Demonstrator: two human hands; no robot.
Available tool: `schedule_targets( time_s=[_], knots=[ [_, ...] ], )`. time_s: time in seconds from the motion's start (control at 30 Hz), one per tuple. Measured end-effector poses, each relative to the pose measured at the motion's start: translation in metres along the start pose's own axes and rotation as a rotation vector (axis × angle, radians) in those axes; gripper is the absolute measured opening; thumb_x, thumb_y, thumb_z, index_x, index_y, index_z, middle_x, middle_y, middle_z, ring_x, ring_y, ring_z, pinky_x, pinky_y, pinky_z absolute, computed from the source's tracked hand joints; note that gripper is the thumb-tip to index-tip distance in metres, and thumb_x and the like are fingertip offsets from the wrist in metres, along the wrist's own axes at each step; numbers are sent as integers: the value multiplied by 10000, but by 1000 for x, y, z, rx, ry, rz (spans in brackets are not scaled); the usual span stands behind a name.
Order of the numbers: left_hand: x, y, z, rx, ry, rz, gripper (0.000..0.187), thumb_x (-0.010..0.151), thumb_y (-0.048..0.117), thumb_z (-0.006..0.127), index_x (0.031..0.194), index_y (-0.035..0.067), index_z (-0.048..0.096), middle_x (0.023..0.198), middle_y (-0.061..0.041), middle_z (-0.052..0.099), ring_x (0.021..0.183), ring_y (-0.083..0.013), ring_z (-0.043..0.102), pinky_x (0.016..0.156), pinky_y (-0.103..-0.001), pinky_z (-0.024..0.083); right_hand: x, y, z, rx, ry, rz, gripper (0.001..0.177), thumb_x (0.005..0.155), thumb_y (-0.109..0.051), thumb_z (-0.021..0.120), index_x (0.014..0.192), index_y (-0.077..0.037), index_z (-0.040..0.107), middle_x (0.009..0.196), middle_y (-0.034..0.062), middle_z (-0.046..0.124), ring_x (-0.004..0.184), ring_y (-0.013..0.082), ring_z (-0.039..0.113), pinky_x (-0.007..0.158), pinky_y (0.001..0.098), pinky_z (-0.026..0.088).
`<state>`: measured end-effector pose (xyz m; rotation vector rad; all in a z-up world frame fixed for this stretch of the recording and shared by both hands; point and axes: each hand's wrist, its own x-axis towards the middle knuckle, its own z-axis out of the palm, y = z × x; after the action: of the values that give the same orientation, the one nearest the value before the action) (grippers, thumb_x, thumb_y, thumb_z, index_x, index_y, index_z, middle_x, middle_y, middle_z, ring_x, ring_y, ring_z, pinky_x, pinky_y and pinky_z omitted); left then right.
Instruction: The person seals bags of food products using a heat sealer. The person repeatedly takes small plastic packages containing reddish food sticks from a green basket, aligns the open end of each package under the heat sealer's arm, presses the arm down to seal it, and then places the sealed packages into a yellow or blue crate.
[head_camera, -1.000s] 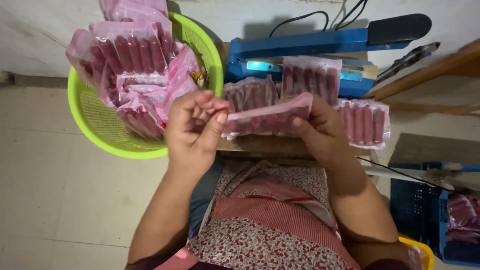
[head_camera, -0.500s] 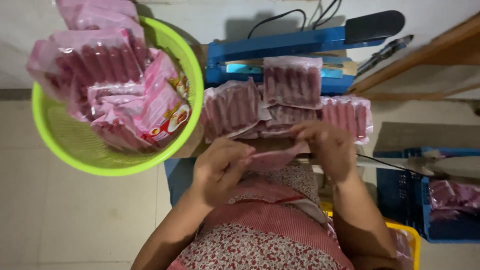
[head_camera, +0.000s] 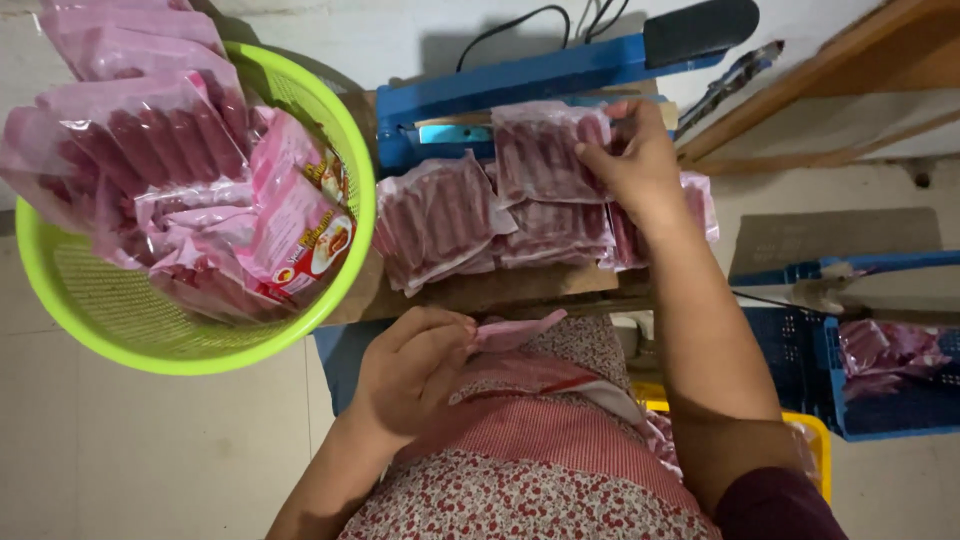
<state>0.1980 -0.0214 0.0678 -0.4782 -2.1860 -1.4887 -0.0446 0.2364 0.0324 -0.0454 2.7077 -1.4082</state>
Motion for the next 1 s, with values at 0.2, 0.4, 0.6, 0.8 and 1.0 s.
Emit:
schedule_targets(
  time_s=[0.2,0.4,0.6,0.8,1.0],
  knots=[
    [-1,4,0,-14,-125,-13,114,1004,38,590,1062,-30,660,1022,-191,665,947,-317,727,825,-379,612,-35,-44,-21,183,27,-164,461,933,-45,742,1256,-204,454,1045,44,598,857,127,560,664,282,474],
    [6,1,3,-14,-125,18,128,1010,56,581,1073,-19,663,1031,-183,684,950,-309,717,816,-383,608,-77,-41,-88,295,-50,-312,479,987,-152,702,1343,-132,382,1324,154,493,1138,282,584,945,431,601],
    [37,7,22,-11,-24,35,49,922,-18,706,969,-7,716,874,-154,707,806,-351,768,675,-405,635,-78,45,-81,-324,170,-119,445,903,-111,823,1270,31,614,1189,330,664,1098,563,636,834,612,543],
    [72,18,33,-71,-9,43,119,986,73,656,1056,43,747,898,-102,700,740,-302,731,648,-363,607,-91,13,-69,-140,139,-660,545,945,-121,763,1399,67,527,1428,356,443,1416,602,343,1178,660,253],
    [92,7,55,-241,124,-45,48,945,44,713,989,27,719,785,-96,664,680,-174,638,621,-330,558,-100,28,-9,860,-558,-450,925,677,-313,926,1429,44,521,1386,277,612,1311,363,583,1106,551,447]
  ],
)
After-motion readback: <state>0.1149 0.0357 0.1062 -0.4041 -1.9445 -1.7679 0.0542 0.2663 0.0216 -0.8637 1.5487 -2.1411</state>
